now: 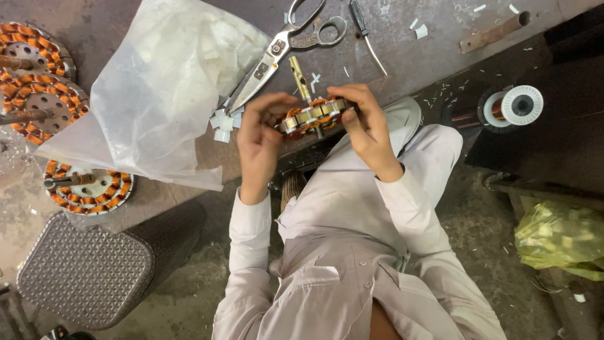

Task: The person inserts small white insulating pieces into the slots of a copper-wound motor stator. They handle the stator with both hands, rotate it to access different slots, and place the pieces one by one.

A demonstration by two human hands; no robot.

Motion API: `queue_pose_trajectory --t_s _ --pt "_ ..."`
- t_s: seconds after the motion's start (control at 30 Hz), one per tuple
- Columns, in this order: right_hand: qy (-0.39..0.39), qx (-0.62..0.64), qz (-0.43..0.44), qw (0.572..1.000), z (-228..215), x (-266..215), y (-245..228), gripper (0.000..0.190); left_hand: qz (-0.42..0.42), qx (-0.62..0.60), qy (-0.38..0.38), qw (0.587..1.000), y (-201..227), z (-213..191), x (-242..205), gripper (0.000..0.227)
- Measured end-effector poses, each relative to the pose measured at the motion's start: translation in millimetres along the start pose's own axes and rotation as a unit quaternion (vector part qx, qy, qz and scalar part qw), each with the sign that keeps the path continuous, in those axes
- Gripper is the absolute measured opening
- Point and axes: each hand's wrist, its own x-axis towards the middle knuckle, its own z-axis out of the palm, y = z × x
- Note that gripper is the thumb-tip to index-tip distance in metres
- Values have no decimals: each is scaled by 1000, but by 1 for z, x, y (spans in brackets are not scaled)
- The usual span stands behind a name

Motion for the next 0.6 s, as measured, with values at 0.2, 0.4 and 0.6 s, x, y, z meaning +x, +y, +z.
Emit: queue_pose_trajectory --t_s 0.2,0.4,0.6 --pt "-39 42 -38 998 -11 15 28 50 -213 -80 -19 974 -32 -23 32 44" --pt "-36 151 -11 988 -13 19 30 48 -228 -172 -21 958 -61 -3 35 44" --pt "-68 114 -37 990 -17 14 13 41 -195 -183 -13 964 -62 1 32 40"
